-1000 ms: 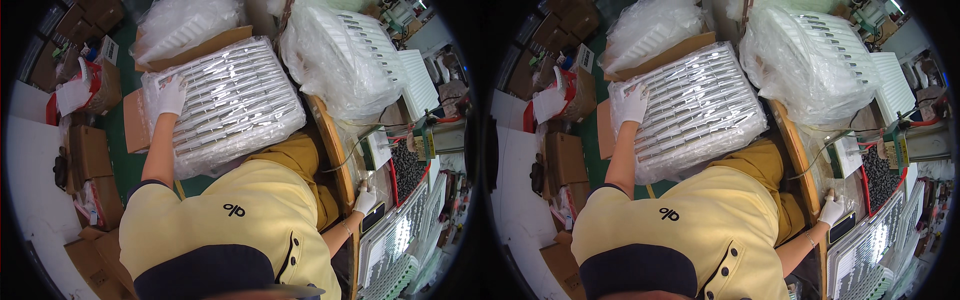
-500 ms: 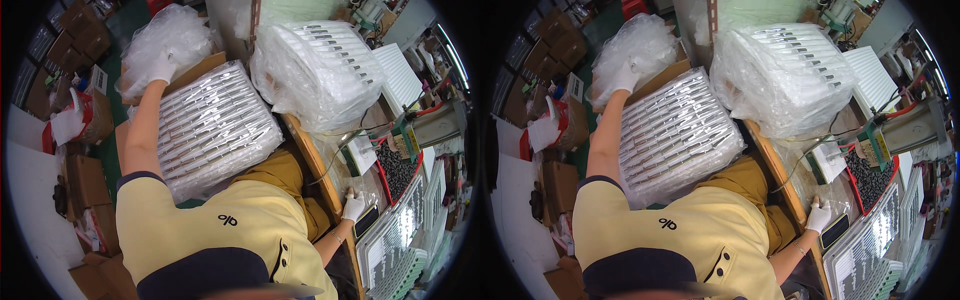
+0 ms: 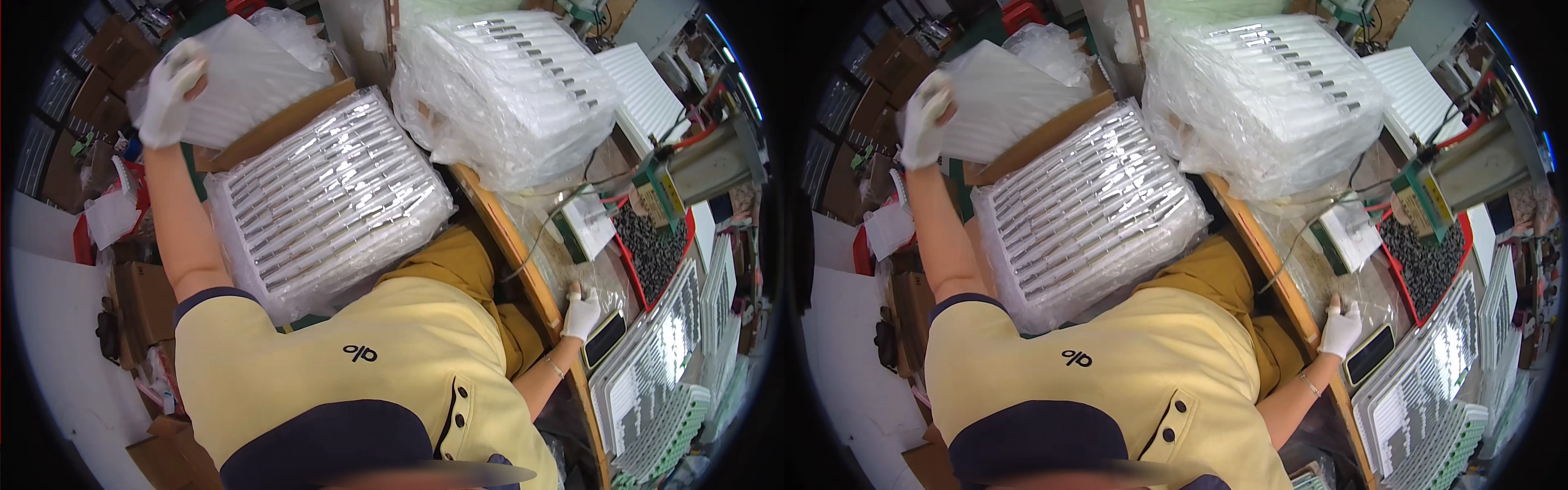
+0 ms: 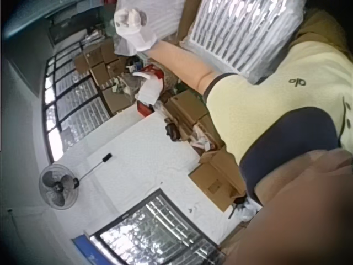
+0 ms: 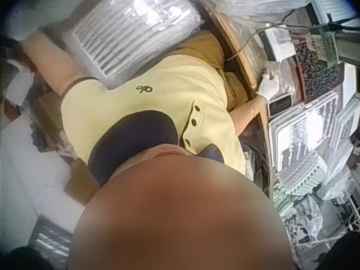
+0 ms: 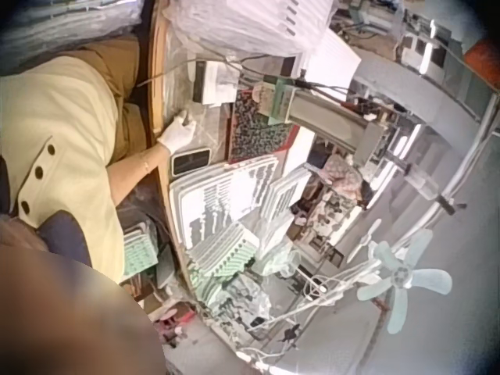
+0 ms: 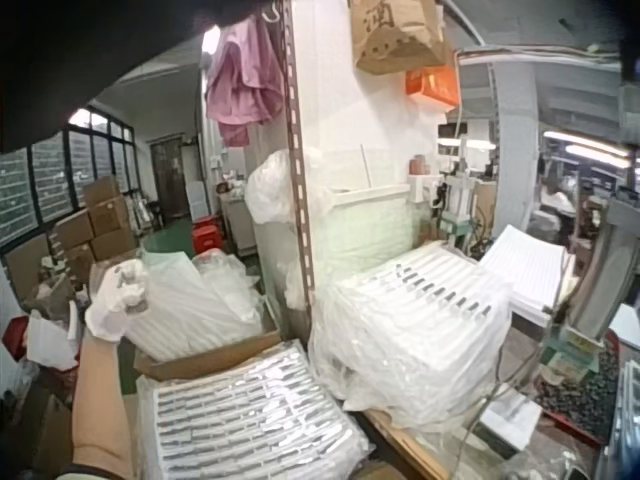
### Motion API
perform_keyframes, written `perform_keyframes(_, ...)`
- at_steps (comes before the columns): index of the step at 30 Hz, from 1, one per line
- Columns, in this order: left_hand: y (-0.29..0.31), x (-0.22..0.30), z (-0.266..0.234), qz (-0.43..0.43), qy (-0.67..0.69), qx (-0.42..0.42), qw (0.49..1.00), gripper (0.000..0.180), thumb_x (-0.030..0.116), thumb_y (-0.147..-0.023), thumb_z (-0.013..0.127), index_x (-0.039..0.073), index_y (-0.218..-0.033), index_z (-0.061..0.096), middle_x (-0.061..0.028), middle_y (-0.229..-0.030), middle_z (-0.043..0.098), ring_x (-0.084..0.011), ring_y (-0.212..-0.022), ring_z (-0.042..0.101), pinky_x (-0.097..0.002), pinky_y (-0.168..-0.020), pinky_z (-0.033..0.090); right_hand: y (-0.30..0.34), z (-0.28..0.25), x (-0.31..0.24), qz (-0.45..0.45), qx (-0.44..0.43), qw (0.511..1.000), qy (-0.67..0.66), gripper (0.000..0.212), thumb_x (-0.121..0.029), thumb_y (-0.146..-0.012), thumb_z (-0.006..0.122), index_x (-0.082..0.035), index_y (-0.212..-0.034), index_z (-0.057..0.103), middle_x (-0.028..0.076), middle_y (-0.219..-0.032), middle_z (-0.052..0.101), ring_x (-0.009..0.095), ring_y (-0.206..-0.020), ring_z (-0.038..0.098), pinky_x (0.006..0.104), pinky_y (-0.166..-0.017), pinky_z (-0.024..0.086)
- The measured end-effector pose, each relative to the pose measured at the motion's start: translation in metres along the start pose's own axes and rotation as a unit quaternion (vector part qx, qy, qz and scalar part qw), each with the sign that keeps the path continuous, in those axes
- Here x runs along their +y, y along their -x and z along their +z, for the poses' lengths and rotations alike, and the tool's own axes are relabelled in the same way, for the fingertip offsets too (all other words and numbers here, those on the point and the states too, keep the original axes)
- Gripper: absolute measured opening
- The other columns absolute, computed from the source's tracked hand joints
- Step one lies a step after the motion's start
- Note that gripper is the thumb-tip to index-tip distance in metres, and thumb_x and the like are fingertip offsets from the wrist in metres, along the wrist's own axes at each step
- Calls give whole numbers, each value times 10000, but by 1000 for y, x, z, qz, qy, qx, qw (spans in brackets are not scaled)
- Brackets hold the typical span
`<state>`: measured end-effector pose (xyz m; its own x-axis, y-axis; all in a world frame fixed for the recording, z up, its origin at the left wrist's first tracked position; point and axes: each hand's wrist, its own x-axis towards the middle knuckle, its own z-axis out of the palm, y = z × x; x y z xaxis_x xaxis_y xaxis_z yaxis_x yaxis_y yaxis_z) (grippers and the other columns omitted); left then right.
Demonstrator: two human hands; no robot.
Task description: Assemble small metal and plastic electronic components at a workstation.
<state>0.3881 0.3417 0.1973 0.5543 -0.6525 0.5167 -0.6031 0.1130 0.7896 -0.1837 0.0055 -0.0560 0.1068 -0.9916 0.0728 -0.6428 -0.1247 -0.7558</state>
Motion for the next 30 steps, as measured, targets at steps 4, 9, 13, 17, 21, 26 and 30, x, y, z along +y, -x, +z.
perform_keyframes(4, 75, 36, 19, 86, 100, 145, 981, 263, 260, -820, 628, 43, -961, 581, 3, -737, 526, -53, -510, 346, -201, -500, 281, 6, 3, -14, -87, 148, 985, 14, 227, -212, -855, 678, 8, -905, 648, 52, -744, 650, 111, -654, 558, 257, -633, 449)
perform_keyframes(9, 92, 32, 1, 87, 121, 131, 980, 280, 273, -829, 618, 40, -980, 579, 10, -734, 523, -50, -508, 343, -199, -498, 281, 34, 7, -60, -115, 61, 981, -143, 264, -235, -882, 646, -6, -1014, 654, 66, -920, 670, 139, -854, 607, 243, -741, 478)
perform_keyframes(13, 71, 27, -8, 98, 155, 78, 980, 298, 286, -839, 609, 36, -999, 577, 16, -731, 521, -48, -507, 341, -198, -496, 281, 55, 34, -104, -99, -201, 920, -321, 575, -551, -892, 515, -12, -1056, 630, 66, -724, 654, 41, -486, 397, 190, -442, 301)
perform_keyframes(17, 36, 17, 2, 98, 202, 11, 974, 316, 299, -848, 599, 33, -1017, 575, 23, -728, 518, -46, -505, 338, -197, -494, 282, 52, 51, -124, 93, -271, 777, -561, 569, -481, -983, 291, -23, -1263, 480, 86, -970, 625, 93, -634, 473, 192, -514, 364)
perform_keyframes(21, -2, 10, 18, 95, 244, -58, 963, 334, 312, -858, 589, 30, -1036, 573, 30, -724, 515, -43, -503, 336, -196, -492, 282, 2, 96, -49, -419, -163, 884, -124, 488, -388, -914, 432, -65, -1278, 469, 73, -1166, 577, 231, -1069, 549, 336, -910, 458)
perform_keyframes(26, -27, -9, 15, 83, 271, -98, 954, 357, 328, -870, 577, 25, -1060, 570, 38, -720, 512, -40, -501, 333, -194, -490, 282, 34, 33, -128, 153, -375, 560, -723, 527, -415, -931, 464, -16, -1276, 474, 107, -1139, 596, 232, -994, 584, 338, -896, 464)
perform_keyframes(30, -54, -21, 29, 71, 296, -138, 942, 376, 341, -880, 567, 22, -1079, 568, 45, -717, 510, -38, -499, 330, -193, -488, 283, 16, 31, -130, 220, -363, 607, -671, 437, -306, -937, 507, 15, -1234, 502, 97, -1082, 607, 190, -951, 587, 302, -867, 467)
